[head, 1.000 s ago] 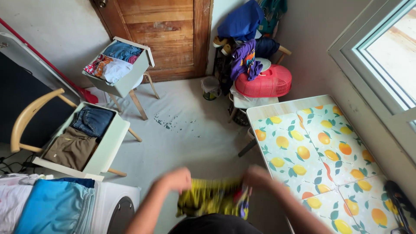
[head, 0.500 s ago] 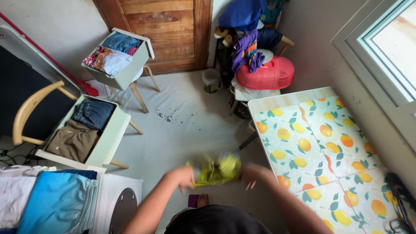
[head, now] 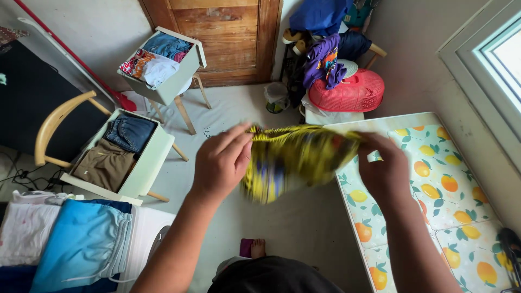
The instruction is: The person folds a pair of brown shorts, a yellow patterned swimsuit, a white t-shirt, a blue jacket, and a pink shirt, placing each item into a drawer.
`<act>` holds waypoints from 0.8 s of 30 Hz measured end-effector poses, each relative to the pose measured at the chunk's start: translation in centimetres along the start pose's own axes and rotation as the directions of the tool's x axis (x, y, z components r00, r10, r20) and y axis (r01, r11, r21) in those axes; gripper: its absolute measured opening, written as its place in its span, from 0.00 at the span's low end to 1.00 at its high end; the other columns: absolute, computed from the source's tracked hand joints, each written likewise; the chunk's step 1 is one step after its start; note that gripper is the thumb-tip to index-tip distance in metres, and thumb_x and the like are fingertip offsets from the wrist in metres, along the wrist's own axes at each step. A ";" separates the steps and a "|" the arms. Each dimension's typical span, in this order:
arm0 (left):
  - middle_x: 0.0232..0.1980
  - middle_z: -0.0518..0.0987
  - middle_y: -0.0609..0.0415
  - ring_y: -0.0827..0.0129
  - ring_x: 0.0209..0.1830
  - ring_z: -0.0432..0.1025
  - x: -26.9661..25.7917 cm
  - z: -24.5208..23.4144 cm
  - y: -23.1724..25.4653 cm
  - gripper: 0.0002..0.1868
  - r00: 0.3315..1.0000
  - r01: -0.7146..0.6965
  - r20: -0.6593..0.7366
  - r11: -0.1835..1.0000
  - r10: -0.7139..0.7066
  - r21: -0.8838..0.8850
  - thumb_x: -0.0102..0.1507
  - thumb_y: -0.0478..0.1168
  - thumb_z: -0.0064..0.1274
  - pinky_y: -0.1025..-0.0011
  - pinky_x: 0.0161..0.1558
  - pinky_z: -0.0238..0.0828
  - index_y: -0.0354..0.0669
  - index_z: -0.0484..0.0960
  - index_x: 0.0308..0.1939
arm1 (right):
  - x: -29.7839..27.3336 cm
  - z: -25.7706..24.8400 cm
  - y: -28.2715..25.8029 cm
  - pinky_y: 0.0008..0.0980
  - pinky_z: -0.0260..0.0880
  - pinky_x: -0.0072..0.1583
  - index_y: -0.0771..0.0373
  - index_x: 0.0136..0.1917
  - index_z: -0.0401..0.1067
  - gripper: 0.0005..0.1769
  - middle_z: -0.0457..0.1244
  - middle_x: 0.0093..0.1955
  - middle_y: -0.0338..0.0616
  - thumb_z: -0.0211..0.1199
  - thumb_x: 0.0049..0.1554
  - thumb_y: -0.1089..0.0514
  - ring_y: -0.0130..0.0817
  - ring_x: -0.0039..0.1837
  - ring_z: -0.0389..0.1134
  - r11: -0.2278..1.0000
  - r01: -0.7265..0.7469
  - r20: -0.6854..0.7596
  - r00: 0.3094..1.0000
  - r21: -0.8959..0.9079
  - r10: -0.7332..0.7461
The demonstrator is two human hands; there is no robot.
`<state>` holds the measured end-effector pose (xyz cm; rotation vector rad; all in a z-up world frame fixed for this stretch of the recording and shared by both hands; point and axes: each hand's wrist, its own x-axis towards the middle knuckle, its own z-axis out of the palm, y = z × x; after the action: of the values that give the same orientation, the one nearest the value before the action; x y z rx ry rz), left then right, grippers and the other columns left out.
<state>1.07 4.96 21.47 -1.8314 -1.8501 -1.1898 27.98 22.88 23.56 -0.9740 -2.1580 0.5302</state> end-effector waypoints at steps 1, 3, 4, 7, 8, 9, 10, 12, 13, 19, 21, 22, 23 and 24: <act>0.51 0.83 0.48 0.56 0.41 0.79 -0.4 0.3 0.2 0.04 1.000 -0.001 0.000 1.000 0.001 0.001 0.67 0.35 0.54 0.60 0.44 0.76 0.38 0.80 0.44 | -0.7 1.9 1.8 0.38 0.72 0.57 0.60 0.58 0.76 0.16 0.71 0.53 0.51 0.54 0.59 0.65 0.41 0.56 0.73 1.000 0.000 -0.001 1.000 0.001 0.000; 0.55 0.85 0.44 0.58 0.33 0.76 -1.1 1.1 0.5 0.03 0.965 -0.095 -0.241 0.993 0.107 0.064 0.63 0.30 0.57 0.62 0.34 0.72 0.34 0.81 0.40 | -2.1 5.6 5.5 0.45 0.68 0.73 0.68 0.65 0.70 0.14 0.66 0.65 0.57 0.49 0.69 0.67 0.45 0.72 0.68 0.903 0.406 -0.515 0.808 0.138 -0.285; 0.55 0.85 0.44 0.58 0.33 0.76 -4.0 3.9 -1.2 0.03 0.966 -0.095 -0.235 0.994 0.106 0.058 0.63 0.30 0.57 0.62 0.34 0.72 0.34 0.81 0.40 | -4.2 8.5 8.6 0.45 0.68 0.73 0.68 0.65 0.70 0.14 0.66 0.65 0.57 0.49 0.69 0.67 0.45 0.72 0.68 0.907 0.398 -0.514 0.811 0.136 -0.279; 0.42 0.84 0.47 0.54 0.35 0.77 -13.8 10.6 -5.7 0.05 0.880 0.010 0.467 0.987 -0.084 0.159 0.64 0.38 0.54 0.58 0.37 0.75 0.42 0.83 0.36 | -11.3 15.1 15.6 0.49 0.66 0.60 0.74 0.61 0.74 0.19 0.68 0.58 0.64 0.55 0.58 0.68 0.50 0.62 0.67 0.984 -0.142 0.000 0.990 0.110 0.143; 0.39 0.84 0.49 0.52 0.37 0.77 -17.2 11.8 -6.9 0.07 0.699 0.137 0.689 0.982 -0.190 0.131 0.61 0.39 0.51 0.56 0.39 0.74 0.46 0.85 0.33 | -13.6 15.9 16.4 0.46 0.70 0.57 0.63 0.58 0.76 0.17 0.70 0.52 0.55 0.58 0.56 0.63 0.46 0.56 0.71 0.974 -0.179 0.584 0.780 -0.140 0.227; 0.36 0.84 0.51 0.51 0.38 0.78 -20.6 13.1 -8.3 0.10 0.450 0.263 0.857 0.955 -0.250 0.141 0.58 0.40 0.49 0.53 0.42 0.73 0.49 0.87 0.30 | -15.9 16.7 17.1 0.43 0.75 0.53 0.52 0.54 0.79 0.16 0.71 0.45 0.46 0.60 0.53 0.59 0.43 0.50 0.75 0.934 -0.058 0.900 0.252 -0.352 0.354; 0.36 0.84 0.51 0.51 0.38 0.78 -20.8 13.1 -8.0 0.10 0.450 0.256 0.860 0.957 -0.241 0.135 0.58 0.40 0.49 0.53 0.42 0.73 0.49 0.87 0.30 | -17.3 16.7 18.8 0.43 0.75 0.53 0.52 0.54 0.79 0.16 0.71 0.45 0.46 0.60 0.53 0.59 0.43 0.50 0.75 0.932 -0.065 0.897 0.257 -0.356 0.360; 0.39 0.83 0.49 0.49 0.41 0.78 -22.3 12.4 -6.6 0.08 0.414 0.429 0.847 0.892 -0.333 0.142 0.59 0.42 0.52 0.55 0.45 0.75 0.48 0.86 0.35 | -21.6 16.6 21.6 0.43 0.73 0.52 0.59 0.55 0.78 0.17 0.71 0.45 0.55 0.59 0.52 0.61 0.49 0.50 0.73 0.980 -0.128 0.836 0.513 -0.152 0.197; 0.39 0.83 0.49 0.49 0.41 0.78 -21.4 11.6 -5.7 0.08 0.395 0.434 0.857 0.890 -0.330 0.143 0.59 0.42 0.52 0.55 0.45 0.75 0.48 0.86 0.35 | -22.5 15.5 21.6 0.43 0.73 0.52 0.59 0.55 0.78 0.17 0.71 0.45 0.55 0.59 0.52 0.61 0.49 0.50 0.73 0.977 -0.145 0.841 0.500 -0.155 0.207; 0.47 0.84 0.50 0.54 0.46 0.79 -13.3 10.9 -4.0 0.10 0.654 0.565 0.714 0.789 -0.250 -0.242 0.62 0.41 0.54 0.62 0.49 0.75 0.44 0.85 0.45 | -18.7 8.5 18.4 0.39 0.74 0.50 0.65 0.56 0.77 0.15 0.72 0.42 0.50 0.58 0.56 0.63 0.40 0.46 0.75 0.851 -0.516 0.617 0.639 -0.098 0.459; 0.53 0.84 0.49 0.60 0.52 0.78 -10.4 11.5 -3.6 0.14 0.830 0.415 0.541 0.797 -0.136 -0.438 0.64 0.35 0.53 0.64 0.53 0.74 0.41 0.82 0.54 | -17.9 7.0 18.8 0.31 0.72 0.55 0.66 0.62 0.73 0.19 0.73 0.44 0.45 0.58 0.58 0.63 0.28 0.51 0.74 0.866 -0.477 0.452 0.813 0.152 0.369; 0.53 0.84 0.49 0.60 0.52 0.78 -8.3 11.2 -2.8 0.14 0.826 0.410 0.551 0.796 -0.117 -0.445 0.64 0.35 0.53 0.64 0.53 0.74 0.41 0.82 0.54 | -17.1 5.4 17.2 0.31 0.72 0.55 0.66 0.62 0.73 0.19 0.73 0.44 0.45 0.58 0.58 0.63 0.28 0.51 0.74 0.859 -0.490 0.439 0.811 0.150 0.386; 0.46 0.81 0.50 0.64 0.44 0.76 -6.2 10.9 -2.0 0.18 0.765 0.526 0.615 0.736 -0.191 -0.426 0.65 0.36 0.53 0.67 0.49 0.74 0.40 0.77 0.60 | -16.3 3.9 15.7 0.30 0.71 0.53 0.67 0.62 0.74 0.17 0.73 0.44 0.45 0.59 0.60 0.62 0.27 0.49 0.72 0.825 -0.542 0.375 0.806 0.160 0.457; 0.39 0.79 0.51 0.69 0.36 0.73 -4.0 10.8 -1.0 0.23 0.690 0.633 0.678 0.667 -0.254 -0.394 0.65 0.36 0.53 0.70 0.45 0.74 0.40 0.73 0.65 | -15.4 2.2 14.4 0.30 0.71 0.51 0.68 0.61 0.74 0.16 0.73 0.44 0.44 0.60 0.62 0.61 0.26 0.48 0.70 0.788 -0.591 0.309 0.792 0.173 0.526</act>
<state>4.51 9.87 11.60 -2.3221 -2.6477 -1.7123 40.58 19.94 6.79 -1.4691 -1.9007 1.2541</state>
